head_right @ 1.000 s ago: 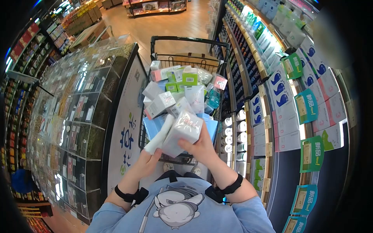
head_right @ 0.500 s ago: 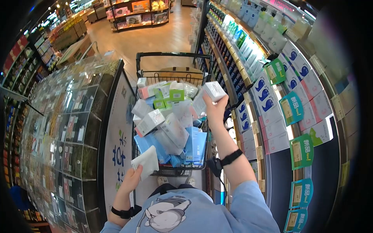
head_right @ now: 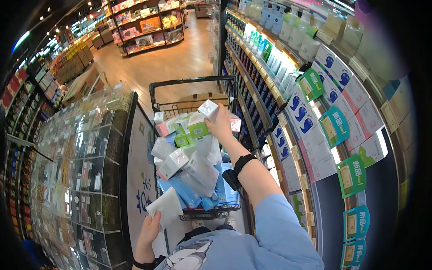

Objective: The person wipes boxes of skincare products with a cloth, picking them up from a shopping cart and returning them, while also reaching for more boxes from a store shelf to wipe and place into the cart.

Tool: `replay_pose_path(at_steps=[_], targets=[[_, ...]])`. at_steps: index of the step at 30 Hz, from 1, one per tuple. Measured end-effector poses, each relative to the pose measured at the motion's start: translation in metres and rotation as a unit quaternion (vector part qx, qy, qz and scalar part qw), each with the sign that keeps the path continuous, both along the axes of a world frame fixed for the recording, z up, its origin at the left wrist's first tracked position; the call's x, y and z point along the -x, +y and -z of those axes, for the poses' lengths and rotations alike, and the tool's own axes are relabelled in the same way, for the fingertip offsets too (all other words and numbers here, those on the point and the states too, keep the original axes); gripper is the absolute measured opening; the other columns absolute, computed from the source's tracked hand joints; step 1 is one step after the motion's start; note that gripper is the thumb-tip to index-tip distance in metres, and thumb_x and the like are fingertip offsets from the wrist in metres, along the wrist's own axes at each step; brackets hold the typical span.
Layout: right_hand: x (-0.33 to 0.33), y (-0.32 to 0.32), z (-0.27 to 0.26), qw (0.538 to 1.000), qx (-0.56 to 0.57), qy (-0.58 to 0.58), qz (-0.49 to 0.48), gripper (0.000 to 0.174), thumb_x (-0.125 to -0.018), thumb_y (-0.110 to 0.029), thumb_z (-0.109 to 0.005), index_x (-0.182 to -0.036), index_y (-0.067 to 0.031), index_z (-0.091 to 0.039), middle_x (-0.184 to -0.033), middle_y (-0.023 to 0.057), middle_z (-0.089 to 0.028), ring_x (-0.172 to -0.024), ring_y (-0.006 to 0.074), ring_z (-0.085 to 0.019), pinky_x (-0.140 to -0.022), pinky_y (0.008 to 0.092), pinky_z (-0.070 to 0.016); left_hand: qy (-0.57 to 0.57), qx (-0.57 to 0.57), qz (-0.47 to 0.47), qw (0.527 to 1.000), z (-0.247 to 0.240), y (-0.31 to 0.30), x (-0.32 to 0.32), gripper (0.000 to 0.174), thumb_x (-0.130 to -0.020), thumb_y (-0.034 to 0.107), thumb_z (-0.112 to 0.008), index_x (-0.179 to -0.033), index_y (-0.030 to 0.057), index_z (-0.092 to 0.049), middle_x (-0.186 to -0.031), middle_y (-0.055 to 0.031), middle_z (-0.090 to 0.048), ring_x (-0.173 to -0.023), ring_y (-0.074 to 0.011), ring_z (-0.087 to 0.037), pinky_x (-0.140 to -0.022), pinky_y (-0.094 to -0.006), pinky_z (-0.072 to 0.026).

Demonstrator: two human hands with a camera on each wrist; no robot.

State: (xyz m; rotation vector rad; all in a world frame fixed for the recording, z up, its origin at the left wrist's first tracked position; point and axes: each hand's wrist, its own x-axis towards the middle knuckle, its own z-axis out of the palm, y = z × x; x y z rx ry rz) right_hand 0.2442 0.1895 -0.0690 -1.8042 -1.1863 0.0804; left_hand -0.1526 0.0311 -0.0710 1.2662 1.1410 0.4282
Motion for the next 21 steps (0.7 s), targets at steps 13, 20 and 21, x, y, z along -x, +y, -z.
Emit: replay_pose_path(at_steps=[13, 20, 21], targets=[[-0.015, 0.011, 0.038, 0.994, 0.055, -0.033, -0.087, 0.067, -0.085, -0.039, -0.056, -0.131, 0.0050, -0.037, -0.140, 0.0275, -0.030, -0.128, 0.0416, -0.033, -0.106, 0.0441, -0.0280, -0.033, -0.013, -0.077, 0.996, -0.010, 0.006, -0.002, 0.036, -0.097, 0.022, -0.042, -0.117, -0.0062, -0.053, -0.103, -0.0084, -0.061, -0.096, -0.0128, -0.054, -0.082, -0.0266, -0.0424], [0.010, -0.134, 0.014, 0.982, 0.029, -0.062, -0.175, 0.035, -0.081, -0.017, -0.062, -0.112, -0.0042, -0.055, -0.122, 0.0174, -0.051, -0.114, 0.0342, -0.047, -0.098, 0.0426, -0.0377, -0.034, 0.034, -0.018, 0.999, -0.040, 0.021, -0.039, 0.038, -0.095, 0.022, -0.046, -0.124, -0.0033, -0.047, -0.116, -0.0145, -0.055, -0.106, -0.0216, -0.052, -0.088, -0.0302, -0.0413], [0.008, -0.160, 0.006, 0.986, 0.009, -0.045, -0.157, 0.034, -0.079, -0.012, -0.063, -0.112, -0.0043, -0.056, -0.119, 0.0164, -0.052, -0.113, 0.0327, -0.048, -0.096, 0.0410, -0.0391, -0.005, 0.067, -0.011, 0.998, -0.047, 0.023, -0.047, 0.044, -0.094, 0.024, -0.048, -0.131, 0.0000, -0.041, -0.125, -0.0178, -0.048, -0.114, -0.0271, -0.048, -0.094, -0.0323, -0.0387]])
